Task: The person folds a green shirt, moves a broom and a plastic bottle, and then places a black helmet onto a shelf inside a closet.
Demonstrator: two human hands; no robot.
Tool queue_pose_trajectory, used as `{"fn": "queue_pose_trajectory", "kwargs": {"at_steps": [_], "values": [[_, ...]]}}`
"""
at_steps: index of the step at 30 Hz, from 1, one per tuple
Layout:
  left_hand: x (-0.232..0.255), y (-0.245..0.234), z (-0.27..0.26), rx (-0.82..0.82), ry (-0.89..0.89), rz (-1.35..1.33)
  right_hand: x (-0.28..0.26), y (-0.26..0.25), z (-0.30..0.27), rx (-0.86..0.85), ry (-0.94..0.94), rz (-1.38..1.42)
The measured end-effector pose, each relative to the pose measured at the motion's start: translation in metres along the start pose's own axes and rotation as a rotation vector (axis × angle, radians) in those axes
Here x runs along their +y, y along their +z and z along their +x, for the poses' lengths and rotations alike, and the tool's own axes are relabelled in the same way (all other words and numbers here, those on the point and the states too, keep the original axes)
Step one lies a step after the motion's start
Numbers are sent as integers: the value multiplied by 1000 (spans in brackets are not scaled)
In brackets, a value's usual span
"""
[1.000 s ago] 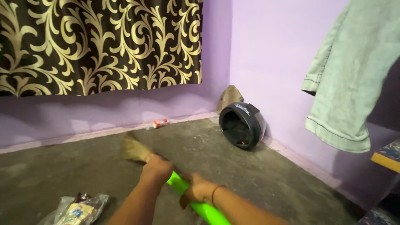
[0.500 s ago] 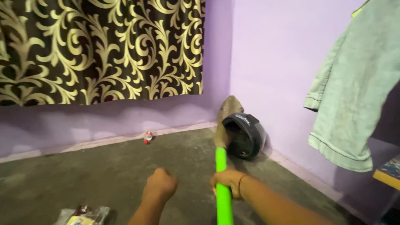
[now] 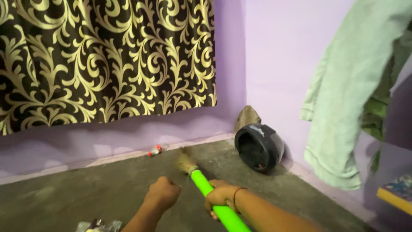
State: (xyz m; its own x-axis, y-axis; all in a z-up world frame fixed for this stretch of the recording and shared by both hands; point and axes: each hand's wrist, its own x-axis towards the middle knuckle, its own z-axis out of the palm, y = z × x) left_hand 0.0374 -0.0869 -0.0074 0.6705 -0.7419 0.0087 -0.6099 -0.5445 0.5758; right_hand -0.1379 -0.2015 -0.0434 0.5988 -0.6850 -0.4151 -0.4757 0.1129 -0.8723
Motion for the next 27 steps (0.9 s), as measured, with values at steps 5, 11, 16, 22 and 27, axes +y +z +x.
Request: {"fn": "queue_pose_trajectory", "kwargs": {"at_steps": [5, 11, 16, 22, 27], "values": [[14, 7, 8, -3, 25, -44, -22, -27, -14, 31, -13, 145], [21, 17, 11, 7, 33, -118, 37, -66, 36, 123, -206, -151], [12, 11, 19, 33, 84, -65, 76, -53, 61, 184, -90, -569], [8, -16, 13, 42, 52, -52, 42, -9, 22, 212, -239, -651], [1, -38, -2, 85, 66, -47, -17, 24, -55, 196, -347, -583]]}}
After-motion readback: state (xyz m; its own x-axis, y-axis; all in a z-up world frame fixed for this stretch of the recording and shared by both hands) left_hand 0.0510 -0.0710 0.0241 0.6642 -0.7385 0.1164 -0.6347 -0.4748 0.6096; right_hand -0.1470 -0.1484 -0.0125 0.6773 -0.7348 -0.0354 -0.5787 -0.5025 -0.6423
